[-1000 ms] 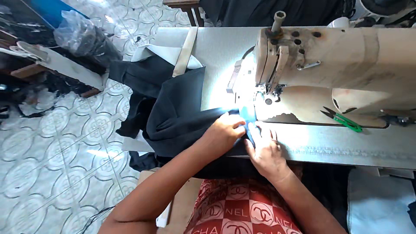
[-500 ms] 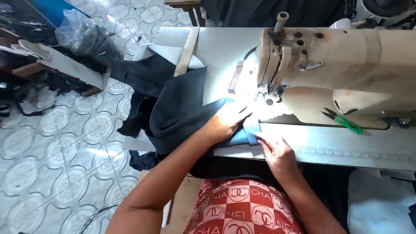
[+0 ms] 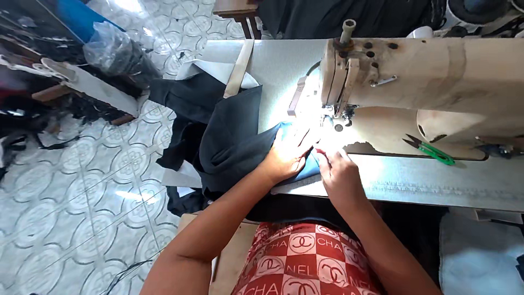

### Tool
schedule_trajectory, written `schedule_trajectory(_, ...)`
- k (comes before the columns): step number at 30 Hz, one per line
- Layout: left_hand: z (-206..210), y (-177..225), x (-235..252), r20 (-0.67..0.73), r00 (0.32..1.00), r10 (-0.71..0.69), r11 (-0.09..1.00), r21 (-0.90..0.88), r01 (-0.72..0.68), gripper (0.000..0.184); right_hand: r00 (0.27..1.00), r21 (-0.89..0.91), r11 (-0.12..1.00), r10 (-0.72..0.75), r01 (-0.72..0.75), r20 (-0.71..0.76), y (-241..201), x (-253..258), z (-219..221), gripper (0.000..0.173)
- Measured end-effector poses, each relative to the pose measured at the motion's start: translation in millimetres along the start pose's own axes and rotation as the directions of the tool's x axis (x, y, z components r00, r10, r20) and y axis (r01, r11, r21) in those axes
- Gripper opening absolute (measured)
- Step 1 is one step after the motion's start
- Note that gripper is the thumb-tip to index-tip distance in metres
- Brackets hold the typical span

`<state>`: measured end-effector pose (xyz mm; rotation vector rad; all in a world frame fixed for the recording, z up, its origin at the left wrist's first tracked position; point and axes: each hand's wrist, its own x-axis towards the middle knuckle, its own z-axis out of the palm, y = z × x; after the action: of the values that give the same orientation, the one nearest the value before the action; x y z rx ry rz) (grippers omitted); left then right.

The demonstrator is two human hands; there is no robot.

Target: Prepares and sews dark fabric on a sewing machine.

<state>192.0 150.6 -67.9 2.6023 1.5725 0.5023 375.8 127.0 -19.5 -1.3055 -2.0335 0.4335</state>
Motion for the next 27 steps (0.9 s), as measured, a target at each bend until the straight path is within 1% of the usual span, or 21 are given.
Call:
schedule_trajectory(1,0.8,3.2,-3.3,-0.012,1.0,-0.025,1.0,0.012,0.025,0.052,0.999,-0.012,0.999,0.045,-0.045,0.014,-1.1,4.5,8.4,0.021)
schedule_trajectory(3,1.0,8.7,-11.4,-0.023,0.996,-0.083,0.996,0.031,0.084,0.055,0.98,-0.1,0.981,0.176,-0.167,0.096,0.7,9.6,21.0,0.023)
schedule_trajectory(5,-3.9,13.2,-15.4,0.027,0.989,-0.142,0.99,0.028,0.141,0.058,0.98,-0.165,0.974,0.174,-0.157,0.094,7.3,8.5,27.9,0.024)
schedule_trajectory(6,-12.1,16.2,-13.6,0.106,0.98,-0.171,0.985,0.024,0.169,0.06,0.984,-0.184,0.974,0.149,-0.129,0.1,8.7,7.2,28.2,0.024)
schedule_trajectory(8,-39.4,22.9,1.2,0.35,0.911,-0.218,0.975,0.038,0.219,0.062,0.988,-0.196,0.977,0.108,-0.086,0.107,9.8,4.5,28.7,0.022)
schedule_trajectory(10,-60.1,23.6,24.7,0.477,0.856,-0.197,0.98,0.081,0.18,0.054,0.991,-0.21,0.976,0.084,-0.062,0.1,11.8,4.3,30.8,0.022)
schedule_trajectory(12,-68.9,18.2,51.6,0.562,0.816,-0.136,0.988,0.138,0.069,0.044,0.987,-0.214,0.973,0.115,-0.09,0.111,12.1,6.2,31.7,0.024)
schedule_trajectory(13,-68.5,13.0,63.6,0.561,0.824,-0.083,0.99,0.141,0.003,0.036,0.981,-0.208,0.971,0.147,-0.12,0.123,12.4,7.9,31.3,0.023)
schedule_trajectory(15,-62.8,-0.9,82.5,0.53,0.848,0.029,0.994,0.077,-0.082,0.025,0.973,-0.193,0.967,0.192,-0.165,0.127,14.0,10.5,30.6,0.022)
schedule_trajectory(17,-44.9,-23.0,87.6,0.385,0.903,0.192,0.981,-0.073,-0.177,0.017,0.978,-0.177,0.967,0.199,-0.185,0.068,17.0,11.2,34.6,0.019)
schedule_trajectory(18,-35.0,-34.6,86.7,0.267,0.923,0.275,0.957,-0.169,-0.236,0.014,0.977,-0.173,0.966,0.207,-0.195,0.056,18.3,12.3,35.8,0.021)
schedule_trajectory(19,-25.2,-45.2,83.7,0.159,0.934,0.319,0.929,-0.247,-0.275,0.013,0.976,-0.173,0.964,0.212,-0.2,0.051,20.2,13.5,36.9,0.023)
schedule_trajectory(20,-17.0,-53.5,78.1,0.092,0.947,0.307,0.915,-0.304,-0.266,0.015,0.976,-0.171,0.965,0.211,-0.201,0.046,21.5,14.8,37.9,0.026)
schedule_trajectory(22,-11.0,-62.7,68.9,0.082,0.971,0.225,0.899,-0.401,-0.175,0.021,0.979,-0.162,0.968,0.201,-0.194,0.029,20.8,18.3,38.6,0.028)
schedule_trajectory(25,-20.1,-64.4,66.2,0.187,0.97,0.153,0.897,-0.439,-0.057,0.021,0.99,-0.152,0.978,0.141,-0.144,-0.029,22.5,19.5,42.9,0.028)
schedule_trajectory(27,-28.5,-63.4,66.9,0.226,0.967,0.118,0.842,-0.539,0.023,0.019,0.99,-0.146,0.979,0.134,-0.14,-0.054,24.3,20.1,45.4,0.031)
